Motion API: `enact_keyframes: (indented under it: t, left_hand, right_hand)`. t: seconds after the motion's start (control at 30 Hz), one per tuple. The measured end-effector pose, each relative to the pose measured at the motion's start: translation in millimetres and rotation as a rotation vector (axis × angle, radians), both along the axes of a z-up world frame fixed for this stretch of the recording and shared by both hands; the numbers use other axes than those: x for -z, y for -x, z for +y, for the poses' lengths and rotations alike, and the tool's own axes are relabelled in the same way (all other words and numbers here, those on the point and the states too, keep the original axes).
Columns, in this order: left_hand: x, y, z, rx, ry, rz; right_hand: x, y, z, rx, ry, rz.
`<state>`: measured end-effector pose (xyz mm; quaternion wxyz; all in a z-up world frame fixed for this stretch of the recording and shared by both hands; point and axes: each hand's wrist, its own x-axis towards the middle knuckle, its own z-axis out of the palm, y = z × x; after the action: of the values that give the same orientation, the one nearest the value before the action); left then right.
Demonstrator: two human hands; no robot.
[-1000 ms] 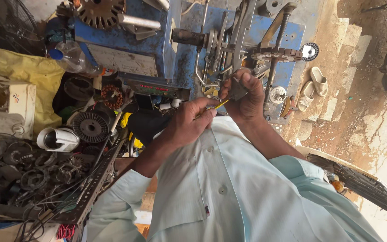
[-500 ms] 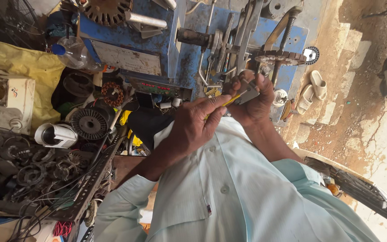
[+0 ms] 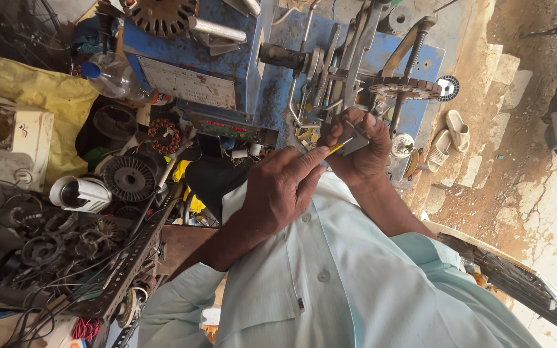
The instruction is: The person works on a blue winding machine, manipulating a small metal component and a yellow-handled tool. They repeatedly adjust the component on the machine's spindle, use the tool to tighten or loosen parts, and handle the component with both hands throughout the clip.
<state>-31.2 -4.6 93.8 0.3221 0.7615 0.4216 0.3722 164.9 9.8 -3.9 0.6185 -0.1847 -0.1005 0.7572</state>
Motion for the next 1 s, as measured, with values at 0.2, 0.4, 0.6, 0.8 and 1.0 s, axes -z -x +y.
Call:
enact_keyframes:
  t: [0.2,0.4,0.6,0.8,1.0]
  left_hand:
    - [7,-2,0,0.027,-0.030,-0.020]
    - [2,14,5,0.194,-0.399,0.378]
    - [21,4,-2,0.002,0.128,-0.157]
    - [31,15,-2,0.053,0.415,-0.172]
    - [17,18,-4,0.055,-0.298,0.370]
  right_hand:
    - [1,0,-4,0.031,0.004,-0.045]
    - [6,-5,-5,0.068,-0.054,-0.224]
    - [4,-3,-3,0.069,-0.079,-0.230]
    - [2,0,-2,0.094,-0.104,-0.374]
    - [8,0,-2,0.057,-0.063,-0.298]
